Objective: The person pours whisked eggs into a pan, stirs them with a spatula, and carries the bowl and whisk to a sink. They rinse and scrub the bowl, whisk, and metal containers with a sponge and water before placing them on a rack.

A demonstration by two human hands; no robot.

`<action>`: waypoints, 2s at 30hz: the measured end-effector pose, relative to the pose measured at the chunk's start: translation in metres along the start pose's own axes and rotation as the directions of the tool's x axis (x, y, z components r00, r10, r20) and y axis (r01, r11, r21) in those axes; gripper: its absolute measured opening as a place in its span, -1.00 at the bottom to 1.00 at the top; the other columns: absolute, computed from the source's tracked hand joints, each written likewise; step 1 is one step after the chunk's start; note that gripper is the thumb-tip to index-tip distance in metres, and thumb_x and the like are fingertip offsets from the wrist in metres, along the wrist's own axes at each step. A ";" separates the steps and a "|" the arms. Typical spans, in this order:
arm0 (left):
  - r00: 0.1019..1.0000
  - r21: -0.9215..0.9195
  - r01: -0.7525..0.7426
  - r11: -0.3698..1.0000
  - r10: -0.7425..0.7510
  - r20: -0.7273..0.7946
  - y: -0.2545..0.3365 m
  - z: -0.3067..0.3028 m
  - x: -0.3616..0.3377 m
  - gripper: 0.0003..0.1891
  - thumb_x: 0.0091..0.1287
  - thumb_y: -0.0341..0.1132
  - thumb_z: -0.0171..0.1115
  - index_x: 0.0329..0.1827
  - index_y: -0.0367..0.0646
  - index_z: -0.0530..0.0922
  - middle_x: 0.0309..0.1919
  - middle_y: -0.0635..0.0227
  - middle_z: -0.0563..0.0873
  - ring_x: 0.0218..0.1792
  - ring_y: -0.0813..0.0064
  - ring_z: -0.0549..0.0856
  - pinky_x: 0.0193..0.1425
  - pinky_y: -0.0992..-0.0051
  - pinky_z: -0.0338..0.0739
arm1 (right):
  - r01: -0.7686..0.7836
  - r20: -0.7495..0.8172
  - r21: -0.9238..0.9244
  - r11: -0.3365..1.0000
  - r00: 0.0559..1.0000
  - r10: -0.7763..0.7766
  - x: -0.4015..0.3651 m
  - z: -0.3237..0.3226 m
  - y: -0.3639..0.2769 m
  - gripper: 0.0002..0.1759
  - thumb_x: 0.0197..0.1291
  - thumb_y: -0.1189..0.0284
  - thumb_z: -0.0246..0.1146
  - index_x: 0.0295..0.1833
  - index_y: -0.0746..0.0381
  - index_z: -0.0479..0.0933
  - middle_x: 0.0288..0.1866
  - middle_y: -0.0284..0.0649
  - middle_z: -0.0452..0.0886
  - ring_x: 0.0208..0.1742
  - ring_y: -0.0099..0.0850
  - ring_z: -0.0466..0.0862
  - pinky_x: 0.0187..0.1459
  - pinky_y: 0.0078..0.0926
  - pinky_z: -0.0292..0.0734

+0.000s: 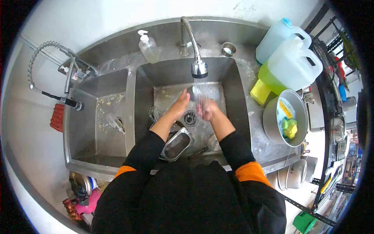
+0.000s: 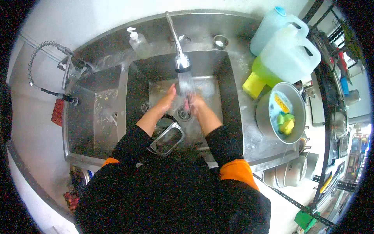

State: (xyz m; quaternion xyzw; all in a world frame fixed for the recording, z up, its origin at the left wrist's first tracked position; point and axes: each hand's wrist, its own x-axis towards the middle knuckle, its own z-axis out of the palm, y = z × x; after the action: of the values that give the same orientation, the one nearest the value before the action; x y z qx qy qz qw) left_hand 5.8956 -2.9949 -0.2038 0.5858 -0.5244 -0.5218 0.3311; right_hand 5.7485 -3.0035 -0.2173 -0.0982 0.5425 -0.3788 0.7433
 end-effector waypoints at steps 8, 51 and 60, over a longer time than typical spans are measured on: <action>0.932 0.759 -0.335 0.559 0.081 0.353 -0.069 -0.042 -0.083 -0.57 0.02 -0.06 0.25 -0.08 -0.04 0.47 -0.20 0.19 0.57 -0.11 0.16 0.53 -0.05 0.26 0.40 | 0.393 0.068 0.090 0.915 0.914 -0.399 -0.023 0.029 -0.008 -0.75 0.17 0.24 0.09 -0.34 0.21 0.34 -0.61 -0.29 0.40 -0.59 -0.41 0.46 -0.50 -0.46 0.44; 0.925 0.768 -0.166 0.618 -0.172 0.339 -0.003 -0.015 -0.088 -0.54 0.19 0.06 -0.05 -0.33 -0.20 0.57 -0.37 0.11 0.63 -0.18 0.13 0.57 -0.11 0.25 0.42 | 0.355 0.339 -0.122 0.927 0.892 -0.297 -0.111 -0.013 0.031 -0.51 0.24 0.00 -0.14 -0.33 0.18 0.47 -0.76 -0.41 0.18 -0.67 -0.53 0.21 -0.57 -0.58 0.25; 0.604 0.787 -0.615 0.050 0.672 0.429 0.042 0.049 -0.006 -0.65 0.07 -0.11 0.07 -0.12 -0.07 0.50 -0.07 0.28 0.53 0.06 0.30 0.40 0.15 0.18 0.17 | 0.179 0.249 -0.967 -0.180 0.540 -0.804 -0.192 -0.017 0.018 -0.73 0.10 0.35 -0.02 -0.07 0.15 0.39 -0.29 -0.02 0.57 -0.31 -0.13 0.60 -0.31 -0.19 0.49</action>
State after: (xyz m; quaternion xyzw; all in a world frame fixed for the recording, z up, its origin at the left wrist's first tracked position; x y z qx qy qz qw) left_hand 5.8381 -2.9912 -0.1741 0.3796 -0.9060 0.0614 0.1770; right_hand 5.7179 -2.8582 -0.0938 -0.6721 0.7057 -0.2053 0.0895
